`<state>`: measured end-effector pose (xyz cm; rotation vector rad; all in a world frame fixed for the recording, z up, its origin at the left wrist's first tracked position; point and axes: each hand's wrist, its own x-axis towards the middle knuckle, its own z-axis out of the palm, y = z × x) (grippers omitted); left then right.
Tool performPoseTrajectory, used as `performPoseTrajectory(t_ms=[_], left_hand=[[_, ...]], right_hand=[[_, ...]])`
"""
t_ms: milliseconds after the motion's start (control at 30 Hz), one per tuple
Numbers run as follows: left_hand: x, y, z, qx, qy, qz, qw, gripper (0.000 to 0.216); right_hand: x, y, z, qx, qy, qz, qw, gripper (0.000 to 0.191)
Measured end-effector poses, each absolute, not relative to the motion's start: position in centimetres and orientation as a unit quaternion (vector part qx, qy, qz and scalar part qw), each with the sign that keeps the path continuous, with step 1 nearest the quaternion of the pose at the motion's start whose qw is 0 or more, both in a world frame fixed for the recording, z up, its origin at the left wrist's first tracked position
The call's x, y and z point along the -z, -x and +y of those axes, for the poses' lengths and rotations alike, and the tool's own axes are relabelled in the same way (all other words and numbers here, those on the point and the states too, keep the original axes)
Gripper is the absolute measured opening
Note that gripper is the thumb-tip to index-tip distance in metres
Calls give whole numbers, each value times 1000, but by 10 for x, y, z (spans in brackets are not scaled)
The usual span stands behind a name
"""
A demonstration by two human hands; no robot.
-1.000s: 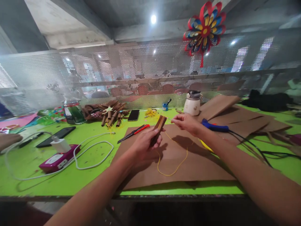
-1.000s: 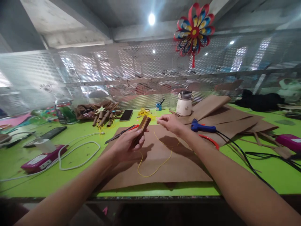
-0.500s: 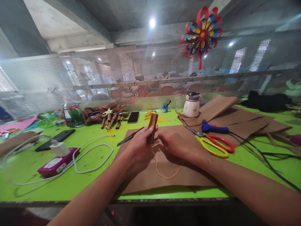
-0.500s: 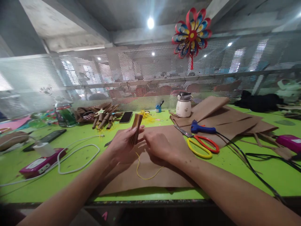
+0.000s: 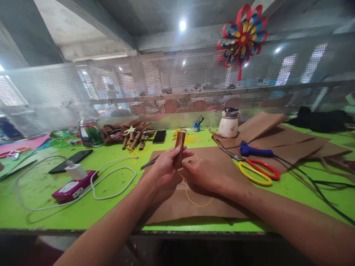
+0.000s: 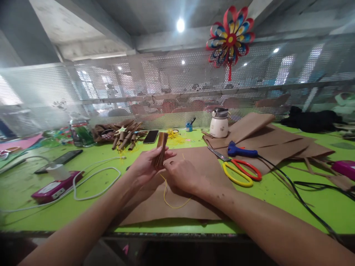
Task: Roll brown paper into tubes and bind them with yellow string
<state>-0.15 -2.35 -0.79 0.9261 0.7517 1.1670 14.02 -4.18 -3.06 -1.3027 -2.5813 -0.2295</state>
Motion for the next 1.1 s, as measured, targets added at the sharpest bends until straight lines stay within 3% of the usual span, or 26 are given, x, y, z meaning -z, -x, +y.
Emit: performPoseTrajectory(t_ms=[333,533,633,733,833,900,1100], left_hand=[[10,-1,-24,-546,-394,326,664,16],[18,1,-18,-559,-409,348,632,14],[25,2,-13,-564,-410,338,632,11],[33,1,-8,-561,-430,335,623,11],[37,-1,-10,-538,-487,325,606,20],[39,-4,-14,-502,-528,320,606,25],[38,-9,-23,-439,-577,291,624,25]], right_hand=[[42,-128,-53,75,355,-923,130,22],[35,-132,-59,71,213,-965,134,19],[20,-141,-64,62,172,-964,194,19],[7,-152,-57,24,264,-918,294,19],[6,-162,-33,-45,441,-805,394,26],[12,-167,-13,-139,482,-748,434,24],[16,-185,15,-434,383,-689,436,27]])
